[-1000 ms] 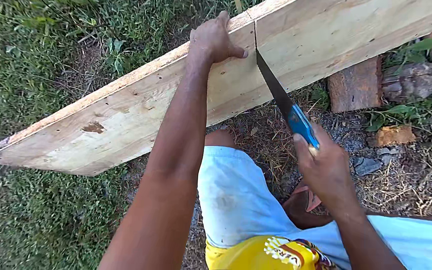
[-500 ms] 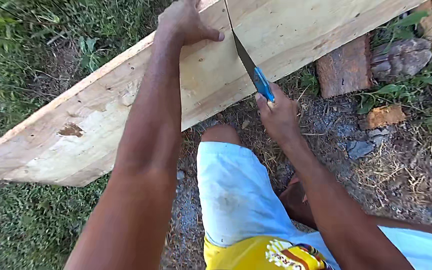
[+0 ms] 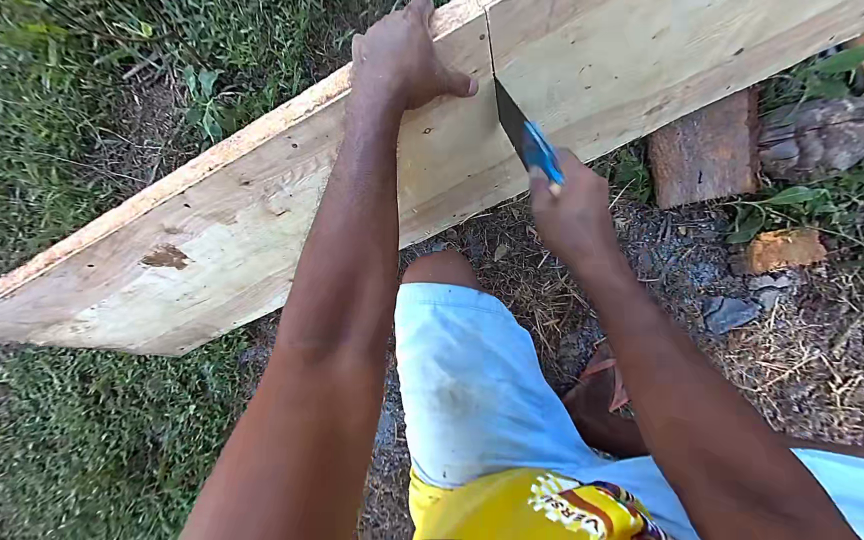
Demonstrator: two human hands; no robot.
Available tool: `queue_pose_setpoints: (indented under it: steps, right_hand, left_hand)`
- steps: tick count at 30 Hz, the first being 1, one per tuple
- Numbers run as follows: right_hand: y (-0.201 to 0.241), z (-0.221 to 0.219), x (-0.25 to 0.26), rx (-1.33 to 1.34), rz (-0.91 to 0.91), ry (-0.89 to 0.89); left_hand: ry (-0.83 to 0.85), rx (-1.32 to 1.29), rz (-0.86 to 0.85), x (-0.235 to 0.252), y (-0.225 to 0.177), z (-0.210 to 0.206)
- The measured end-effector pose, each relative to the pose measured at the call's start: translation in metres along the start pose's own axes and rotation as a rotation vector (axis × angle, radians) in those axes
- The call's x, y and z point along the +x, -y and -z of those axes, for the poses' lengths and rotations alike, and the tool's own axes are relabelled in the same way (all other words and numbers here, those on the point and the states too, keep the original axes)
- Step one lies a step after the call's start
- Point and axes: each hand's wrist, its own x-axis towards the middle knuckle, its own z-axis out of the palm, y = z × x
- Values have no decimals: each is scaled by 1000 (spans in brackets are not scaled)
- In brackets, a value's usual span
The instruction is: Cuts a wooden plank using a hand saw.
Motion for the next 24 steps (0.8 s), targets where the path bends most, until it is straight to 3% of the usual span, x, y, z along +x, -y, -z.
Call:
queue_pose_setpoints:
  steps: [1,3,7,9,11,16,18,20,22,24]
  right_hand:
    - [5,-8,18,20,10,-4]
    - [-1,-6,0,39,37,-25]
    - [-51,41,-136,-59,16,-105]
    - [-58,52,-169,-82,30,-145]
    - [-53,40,-147,-66,44,-139]
    - [-37,-44,-5,83,107,-153]
    - [-35,-25,-25,100,81,-91]
    - [-48,6,-79,54,8,-59]
    - [-64,32,-134,-31,9,-107]
    - [-66,39,-159,-63,55,-147]
  left_hand:
    - [-2,3,7,-3,-3,3]
    - [12,6,9,-2,-1,11]
    - [60,-38,17,13,4,7]
    - [56,-40,19,21,7,8]
    - [43,-38,10,22,10,5]
    - [9,-42,-7,16,10,2]
    - [28,-55,-7,20,14,5]
    - [42,-60,-12,25,15,4]
    - [46,-80,-4,29,16,4]
    - [37,-76,6,29,16,2]
